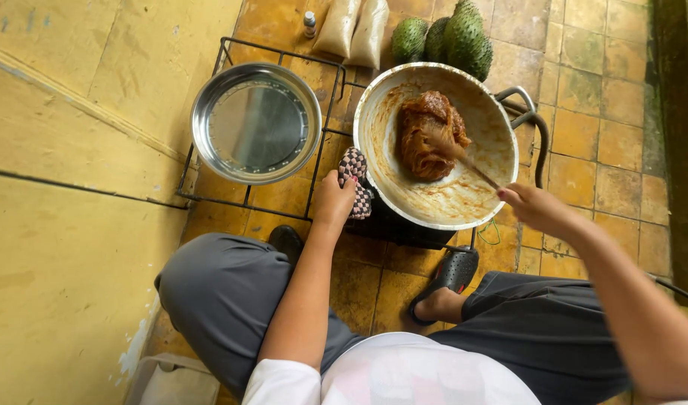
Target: Stirring a thick brown paste in a large pan using a wooden spatula
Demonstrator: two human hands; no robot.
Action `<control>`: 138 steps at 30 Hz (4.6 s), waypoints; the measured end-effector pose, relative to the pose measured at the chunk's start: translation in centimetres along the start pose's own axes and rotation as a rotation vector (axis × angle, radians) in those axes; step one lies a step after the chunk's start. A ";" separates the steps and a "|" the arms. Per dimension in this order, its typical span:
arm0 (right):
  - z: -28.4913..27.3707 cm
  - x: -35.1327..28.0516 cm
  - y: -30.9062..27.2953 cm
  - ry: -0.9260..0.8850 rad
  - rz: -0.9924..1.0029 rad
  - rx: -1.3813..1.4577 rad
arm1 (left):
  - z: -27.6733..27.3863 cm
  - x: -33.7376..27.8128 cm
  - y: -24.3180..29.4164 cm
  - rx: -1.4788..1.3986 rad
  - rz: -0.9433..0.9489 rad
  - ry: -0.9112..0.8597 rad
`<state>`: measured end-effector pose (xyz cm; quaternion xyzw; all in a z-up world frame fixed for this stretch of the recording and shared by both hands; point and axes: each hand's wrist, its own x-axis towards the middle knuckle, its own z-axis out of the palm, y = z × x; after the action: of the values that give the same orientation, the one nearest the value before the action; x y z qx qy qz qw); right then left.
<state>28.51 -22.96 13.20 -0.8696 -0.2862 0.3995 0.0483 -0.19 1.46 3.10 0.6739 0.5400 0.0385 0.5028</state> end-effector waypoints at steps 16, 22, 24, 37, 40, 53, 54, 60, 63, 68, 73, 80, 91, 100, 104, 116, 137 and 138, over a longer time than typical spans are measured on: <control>13.1 12.8 -6.7 -0.170 -0.016 0.608 | 3.1 1.8 -1.5 -0.101 0.048 -0.059; 13.3 20.2 -12.9 -0.052 0.107 0.905 | 2.9 2.2 -1.6 -0.079 -0.015 -0.094; 12.2 20.8 -13.6 0.002 0.113 1.091 | 2.8 2.2 -1.8 -0.046 -0.024 -0.116; 8.9 1.5 -8.4 -0.084 -0.103 1.214 | 3.7 2.2 -1.7 -0.078 0.020 -0.044; 9.6 -0.8 -5.8 -0.017 -0.033 0.936 | 3.6 1.9 -1.6 -0.067 0.021 -0.036; 13.3 10.2 -10.8 0.097 -0.077 -0.403 | 3.3 1.8 -1.2 -0.066 0.026 -0.027; 14.2 12.2 -10.8 0.149 -0.065 -0.334 | 3.2 1.5 -1.0 -0.068 0.027 -0.027; 8.2 15.9 -16.7 0.095 0.101 0.160 | 1.9 0.5 0.1 -0.040 0.000 -0.072; 4.5 16.3 -15.3 0.067 0.196 0.921 | 2.2 0.7 -0.1 -0.042 0.003 -0.061; 7.1 10.2 -8.0 -0.005 0.005 0.940 | 2.4 0.9 -0.4 -0.058 0.012 -0.060; 9.3 1.4 -5.2 -0.090 0.065 0.975 | 2.2 0.5 0.0 -0.056 0.018 -0.059; 5.9 -3.8 -7.7 0.086 0.004 0.846 | 2.3 0.6 0.0 -0.014 0.033 -0.056; 0.1 -6.2 -5.2 -0.077 0.339 0.220 | 3.0 1.2 -0.9 -0.003 0.057 -0.058; -0.8 -0.2 -3.2 0.048 0.336 -0.823 | 3.1 1.0 -0.7 -0.047 0.007 -0.010; 0.6 6.2 0.0 0.240 0.293 -0.727 | 3.4 1.4 -1.0 0.004 0.011 -0.011; -3.8 20.4 2.0 0.652 -0.261 -0.877 | 4.1 2.1 -1.8 0.151 0.050 0.013; 2.8 -3.4 -0.8 0.517 -0.150 -1.133 | 2.9 1.4 -0.7 0.007 0.015 -0.029; 3.0 -4.2 -1.1 0.405 -0.055 -1.103 | 2.9 1.4 -0.6 0.009 0.022 -0.031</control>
<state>23.65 -24.68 14.29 -0.8175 -0.4594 0.0161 -0.3470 1.75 0.66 0.55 0.6825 0.5249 0.0313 0.5076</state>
